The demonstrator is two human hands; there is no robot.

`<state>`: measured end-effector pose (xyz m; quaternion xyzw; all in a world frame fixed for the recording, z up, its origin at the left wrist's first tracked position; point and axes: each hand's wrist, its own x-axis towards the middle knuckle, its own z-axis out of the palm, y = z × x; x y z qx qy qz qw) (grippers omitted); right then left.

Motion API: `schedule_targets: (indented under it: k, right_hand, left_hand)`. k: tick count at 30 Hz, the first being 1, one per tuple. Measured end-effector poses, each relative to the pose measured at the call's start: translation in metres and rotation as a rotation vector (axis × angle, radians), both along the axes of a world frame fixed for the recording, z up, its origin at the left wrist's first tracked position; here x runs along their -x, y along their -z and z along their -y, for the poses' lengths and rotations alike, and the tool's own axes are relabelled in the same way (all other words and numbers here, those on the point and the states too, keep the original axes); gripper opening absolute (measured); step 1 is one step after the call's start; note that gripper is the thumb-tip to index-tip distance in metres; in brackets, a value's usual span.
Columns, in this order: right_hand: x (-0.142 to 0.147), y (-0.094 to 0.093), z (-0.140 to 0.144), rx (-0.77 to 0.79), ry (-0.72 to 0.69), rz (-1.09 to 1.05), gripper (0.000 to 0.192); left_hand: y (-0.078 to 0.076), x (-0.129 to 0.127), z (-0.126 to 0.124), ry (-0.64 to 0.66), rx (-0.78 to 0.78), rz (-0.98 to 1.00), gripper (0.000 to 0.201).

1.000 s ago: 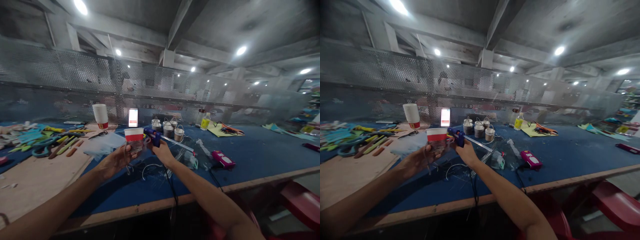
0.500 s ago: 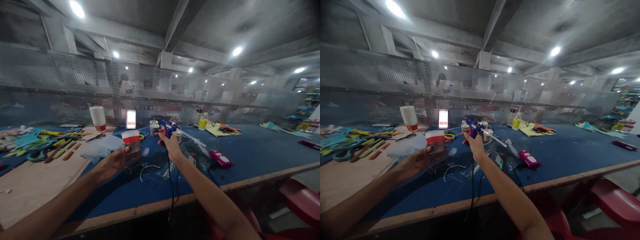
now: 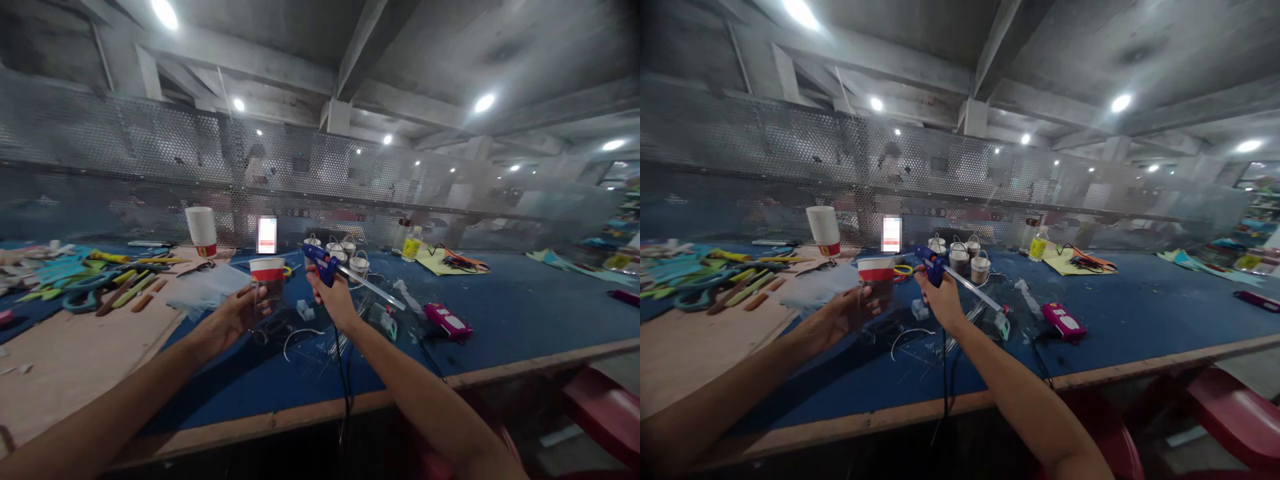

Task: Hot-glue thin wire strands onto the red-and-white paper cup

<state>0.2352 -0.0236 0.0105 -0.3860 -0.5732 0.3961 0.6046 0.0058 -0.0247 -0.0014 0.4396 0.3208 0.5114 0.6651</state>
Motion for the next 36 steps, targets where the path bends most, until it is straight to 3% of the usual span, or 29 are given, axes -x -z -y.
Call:
schedule_targets:
  k: [9, 15, 20, 29, 36]
  right_hand:
    - [0.002, 0.002, 0.024, -0.127, -0.198, 0.208, 0.035]
    - [-0.001, -0.004, 0.026, -0.216, -0.156, 0.374, 0.038]
    - [-0.001, -0.007, 0.027, -0.253, -0.126, 0.453, 0.037]
    - [-0.001, -0.01, 0.03, -0.3, -0.102, 0.516, 0.036]
    - [-0.002, -0.007, 0.028, -0.347, -0.11, 0.541, 0.036]
  left_hand:
    - [0.004, 0.01, -0.015, -0.19, -0.111, -0.108, 0.05]
    - [-0.004, 0.006, -0.01, -0.299, -0.157, -0.167, 0.053]
    - [-0.006, 0.007, -0.008, -0.315, -0.16, -0.21, 0.049]
    - [0.002, 0.011, -0.015, -0.349, -0.183, -0.249, 0.048]
    - [-0.008, 0.007, -0.006, -0.391, -0.213, -0.309, 0.046]
